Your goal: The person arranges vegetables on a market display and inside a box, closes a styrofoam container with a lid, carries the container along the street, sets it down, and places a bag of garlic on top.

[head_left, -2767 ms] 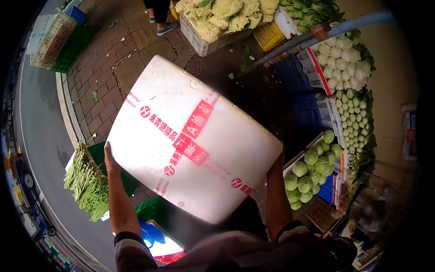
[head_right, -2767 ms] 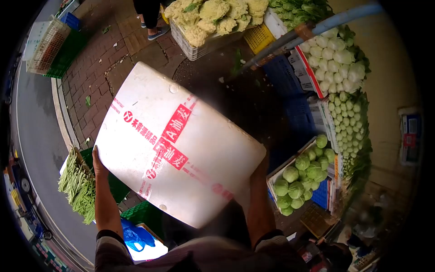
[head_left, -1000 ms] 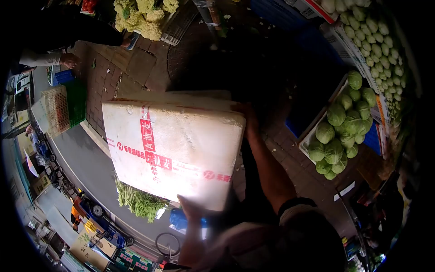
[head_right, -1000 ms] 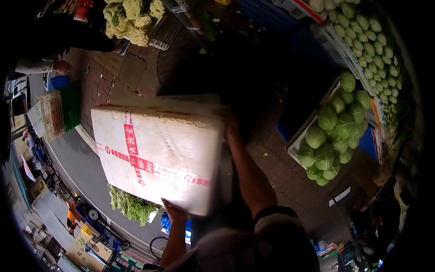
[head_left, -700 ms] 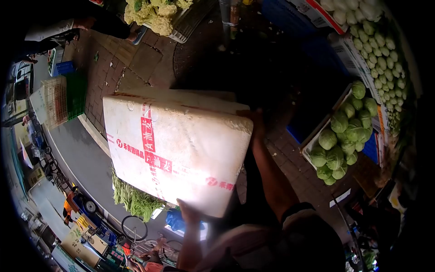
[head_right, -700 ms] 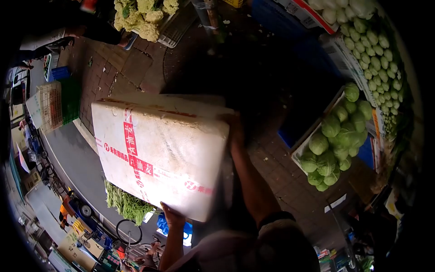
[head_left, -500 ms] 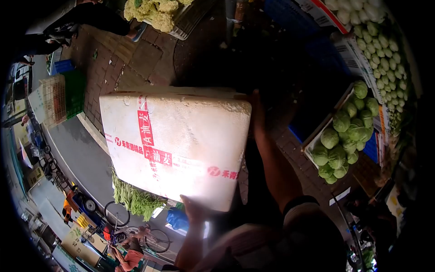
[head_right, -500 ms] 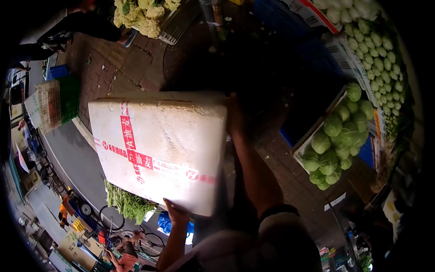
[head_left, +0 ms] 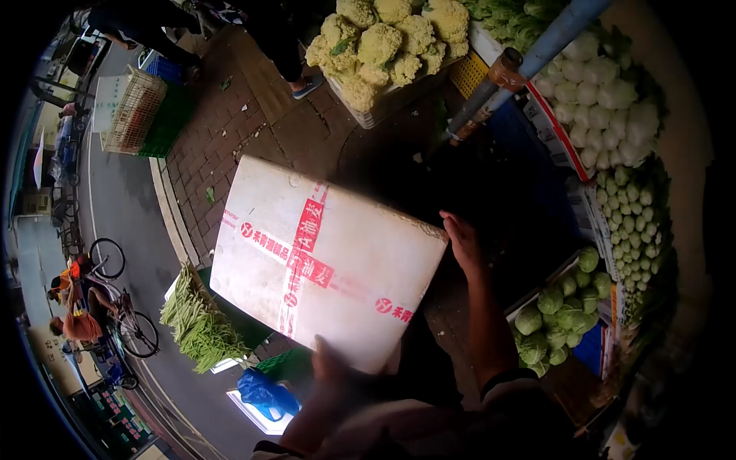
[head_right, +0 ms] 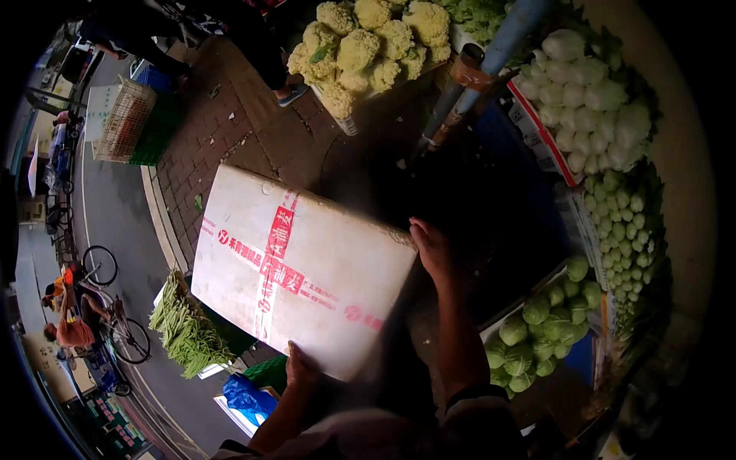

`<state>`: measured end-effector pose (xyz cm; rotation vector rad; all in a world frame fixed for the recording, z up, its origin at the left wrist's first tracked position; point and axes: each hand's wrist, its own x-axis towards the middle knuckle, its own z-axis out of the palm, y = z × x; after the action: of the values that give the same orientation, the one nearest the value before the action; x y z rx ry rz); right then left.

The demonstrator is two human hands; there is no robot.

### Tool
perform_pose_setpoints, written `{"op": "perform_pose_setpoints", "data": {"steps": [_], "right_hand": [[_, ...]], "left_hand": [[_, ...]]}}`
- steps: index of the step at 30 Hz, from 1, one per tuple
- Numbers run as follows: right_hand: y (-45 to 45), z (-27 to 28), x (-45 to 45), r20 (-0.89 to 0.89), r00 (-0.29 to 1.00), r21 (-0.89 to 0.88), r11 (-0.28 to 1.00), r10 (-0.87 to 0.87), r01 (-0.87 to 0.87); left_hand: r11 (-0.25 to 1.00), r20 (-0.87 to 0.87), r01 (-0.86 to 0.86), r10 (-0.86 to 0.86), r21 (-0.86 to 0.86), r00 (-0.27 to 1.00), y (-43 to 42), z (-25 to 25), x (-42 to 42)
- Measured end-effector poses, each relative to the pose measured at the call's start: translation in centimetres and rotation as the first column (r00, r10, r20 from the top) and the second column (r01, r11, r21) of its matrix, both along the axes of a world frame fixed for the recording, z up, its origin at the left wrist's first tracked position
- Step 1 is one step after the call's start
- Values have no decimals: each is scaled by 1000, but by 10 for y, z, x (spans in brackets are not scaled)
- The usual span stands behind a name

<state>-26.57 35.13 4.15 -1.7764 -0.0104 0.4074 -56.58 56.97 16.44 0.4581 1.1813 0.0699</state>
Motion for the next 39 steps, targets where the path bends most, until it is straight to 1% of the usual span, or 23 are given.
{"op": "perform_pose_setpoints", "data": {"steps": [2, 5, 8, 11, 12, 13, 14, 17, 20, 21, 22, 23, 24, 25, 27, 30, 32, 33, 34, 36, 37, 38, 39], "right_hand": [[15, -6, 6, -20, 982, -198, 962, 189, -190], [26, -18, 2, -24, 928, -481, 809, 372, -337], [23, -2, -2, -9, 942, -277, 905, 334, -324], [14, -50, 9, 11, 923, -338, 870, 386, -360], [19, -23, 11, -28, 904, -284, 864, 427, -416], [28, 3, 12, -112, 884, -386, 800, 453, -459], [28, -7, 14, -76, 877, -433, 776, 475, -458], [32, 0, 15, -91, 847, -502, 710, 524, -493], [24, -44, 14, -48, 892, -478, 773, 450, -416], [31, -38, 15, -66, 894, -496, 763, 443, -414], [30, -31, 10, -95, 897, -518, 748, 432, -415], [31, -30, 9, -117, 900, -537, 735, 420, -414], [25, -52, 13, -108, 913, -459, 795, 394, -397], [29, -41, 10, -138, 923, -460, 802, 360, -382], [31, -38, 3, -127, 930, -392, 844, 345, -366], [46, -17, -14, -215, 942, -386, 864, 256, -323], [52, -27, -22, -188, 959, -359, 894, 211, -267], [56, -32, -24, -186, 962, -350, 901, 200, -255], [62, -32, -28, -232, 954, -380, 885, 191, -270], [80, -25, -39, -251, 945, -340, 895, 209, -288], [100, -23, -47, -259, 942, -306, 907, 213, -289], [123, -7, -61, -293, 935, -293, 913, 197, -285], [139, -4, -70, -321, 930, -307, 909, 179, -281]], "left_hand": [[999, 93, 31, -32, 12, 995, 2, 14, -3], [997, 12, -59, 59, 41, 998, 0, 30, 6], [988, -148, -43, 66, 150, 987, 13, -16, -18], [966, -144, -25, 64, 257, 987, 18, -87, -67], [956, -93, -58, 88, 287, 992, 19, -97, -72], [942, -40, -100, 119, 319, 992, 22, -112, -77], [939, 21, -93, 91, 331, 996, 27, -128, -86], [905, 90, -114, 85, 410, 992, 39, -100, -78], [887, 23, -171, 178, 430, 984, 51, -103, -72], [877, 16, -180, 193, 446, 981, 51, -108, -72], [894, -56, -100, 138, 437, 989, 53, -86, -71], [889, -42, -100, 133, 447, 990, 52, -94, -74], [882, -30, -104, 132, 460, 991, 54, -110, -77], [871, -20, -113, 139, 477, 990, 56, -127, -80], [882, 8, -152, 166, 446, 986, 58, -138, -87], [809, 5, -142, 169, 570, 986, 76, -151, -88], [766, 32, -134, 147, 628, 989, 94, -161, -89], [800, -12, -88, 117, 594, 993, 109, -167, -91], [843, -94, -31, 96, 537, 991, 126, -149, -91], [819, -155, 82, 9, 567, 988, 166, -118, -91], [728, -239, 157, 9, 667, 971, 185, -112, -90], [757, -281, 206, -32, 620, 959, 211, -65, -86], [792, -282, 214, -55, 573, 958, 230, -81, -88]]}}
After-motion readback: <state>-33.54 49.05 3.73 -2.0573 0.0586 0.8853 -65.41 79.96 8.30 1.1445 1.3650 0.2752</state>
